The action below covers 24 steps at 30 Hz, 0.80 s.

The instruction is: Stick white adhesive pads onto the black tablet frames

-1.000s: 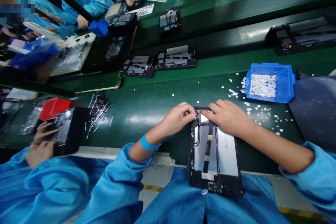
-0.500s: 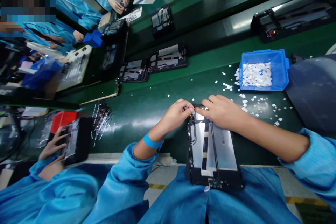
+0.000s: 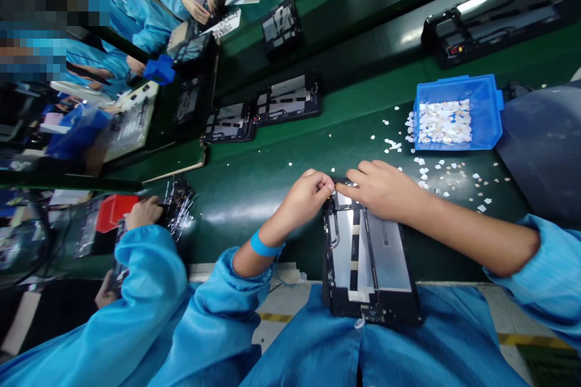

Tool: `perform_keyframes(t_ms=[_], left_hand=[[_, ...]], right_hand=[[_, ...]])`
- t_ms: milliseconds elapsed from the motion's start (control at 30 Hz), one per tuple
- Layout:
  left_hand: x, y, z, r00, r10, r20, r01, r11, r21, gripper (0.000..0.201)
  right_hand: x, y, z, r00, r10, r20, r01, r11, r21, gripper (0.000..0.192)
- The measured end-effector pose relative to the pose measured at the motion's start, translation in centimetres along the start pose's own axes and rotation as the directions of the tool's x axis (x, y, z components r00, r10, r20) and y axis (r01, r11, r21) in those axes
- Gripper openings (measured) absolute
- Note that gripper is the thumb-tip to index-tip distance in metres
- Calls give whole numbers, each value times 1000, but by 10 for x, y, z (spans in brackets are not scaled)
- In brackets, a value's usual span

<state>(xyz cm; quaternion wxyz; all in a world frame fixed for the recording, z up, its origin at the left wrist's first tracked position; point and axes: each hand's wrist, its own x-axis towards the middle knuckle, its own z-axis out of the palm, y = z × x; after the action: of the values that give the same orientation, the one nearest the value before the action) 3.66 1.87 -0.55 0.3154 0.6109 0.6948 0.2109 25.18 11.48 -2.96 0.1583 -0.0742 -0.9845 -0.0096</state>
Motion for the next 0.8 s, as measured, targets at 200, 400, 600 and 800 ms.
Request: perform_keyframes(t_ms=[200,400,600,800], left_hand=[[-2,-1,5,999,14,-46,-12,999,40,14],[-5,0,9,997,8,-76,-3,998,60,14],[-8,-5,17,986,-27,-166,23,999,-27,15],[1,-17,20,975,-198,-101,155,932,-329,19]], right_hand=[[0,0,-1,1000,4,11,-4,1000,-4,40],[0,-1,-1,1000,-1,6,1,1000,-10,42],[0,-1,-1,1000,0,10,0,1000,0,39],[-1,0,-1,1000,-9,4,9,1000,4,38]])
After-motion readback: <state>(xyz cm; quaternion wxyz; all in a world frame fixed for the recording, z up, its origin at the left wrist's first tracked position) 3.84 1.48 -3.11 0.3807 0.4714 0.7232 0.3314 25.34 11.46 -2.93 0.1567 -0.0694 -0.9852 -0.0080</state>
